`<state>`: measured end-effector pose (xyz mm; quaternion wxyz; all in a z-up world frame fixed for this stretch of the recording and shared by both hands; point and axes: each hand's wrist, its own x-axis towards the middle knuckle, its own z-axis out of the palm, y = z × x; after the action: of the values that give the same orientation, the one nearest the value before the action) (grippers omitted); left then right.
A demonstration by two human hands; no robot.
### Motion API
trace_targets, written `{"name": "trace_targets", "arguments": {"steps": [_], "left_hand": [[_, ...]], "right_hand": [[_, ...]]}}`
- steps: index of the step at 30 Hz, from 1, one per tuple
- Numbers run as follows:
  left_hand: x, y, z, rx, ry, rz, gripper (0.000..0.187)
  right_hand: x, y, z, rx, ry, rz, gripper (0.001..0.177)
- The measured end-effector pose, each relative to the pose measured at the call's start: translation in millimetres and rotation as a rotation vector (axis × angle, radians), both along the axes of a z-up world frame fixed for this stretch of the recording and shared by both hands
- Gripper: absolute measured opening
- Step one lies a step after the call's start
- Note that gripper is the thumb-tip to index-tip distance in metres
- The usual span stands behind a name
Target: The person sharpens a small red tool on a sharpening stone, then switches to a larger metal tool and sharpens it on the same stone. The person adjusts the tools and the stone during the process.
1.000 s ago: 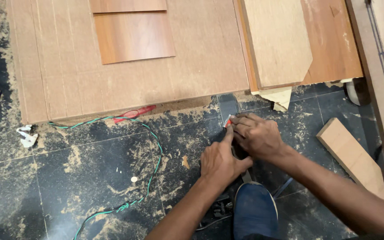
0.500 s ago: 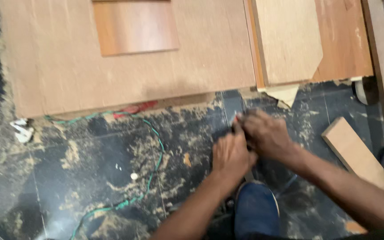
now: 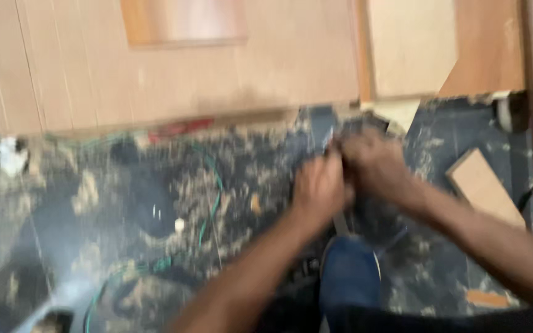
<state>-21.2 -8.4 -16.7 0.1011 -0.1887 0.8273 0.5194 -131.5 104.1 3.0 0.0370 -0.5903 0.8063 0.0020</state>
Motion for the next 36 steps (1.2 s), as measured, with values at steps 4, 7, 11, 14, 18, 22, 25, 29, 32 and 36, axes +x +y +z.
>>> {"name": "trace_targets", "arguments": {"steps": [4,7,11,14,18,22,25,29,32,36], "left_hand": [[-15,-17,-10,-0.068,0.048,0.044,0.037],[23,2,-5,-0.120,0.268,0.057,0.073],[40,18,-11,0.057,-0.077,-0.094,0.097],[7,-1,-20,-0.072,0.095,-0.002,0.075],[-2,-23,-4,-0.192,0.215,0.018,0.037],[32,1,8,-0.043,-0.011,-0.232,0.096],[37,14,-9,0.009,-0.024,-0.202,0.095],[-9,-20,-14,-0.135,0.072,-0.150,0.037],[-2,-26,6,-0.170,0.205,-0.029,0.034],[36,4,33,0.000,-0.017,-0.150,0.095]], "right_hand": [[-16,-12,-6,-0.005,0.015,-0.032,0.029],[18,1,7,0.028,-0.052,-0.140,0.043],[41,9,8,0.063,-0.099,-0.166,0.030],[18,-6,1,-0.110,-0.016,-0.086,0.034],[8,-23,8,-0.134,0.025,-0.071,0.024],[41,5,19,-0.033,-0.076,-0.078,0.048],[44,26,-3,0.029,-0.154,-0.159,0.045],[-11,4,-23,-0.052,0.028,-0.044,0.025],[-3,-6,-6,-0.069,-0.009,-0.078,0.019],[40,10,28,0.103,-0.073,-0.038,0.046]]}}
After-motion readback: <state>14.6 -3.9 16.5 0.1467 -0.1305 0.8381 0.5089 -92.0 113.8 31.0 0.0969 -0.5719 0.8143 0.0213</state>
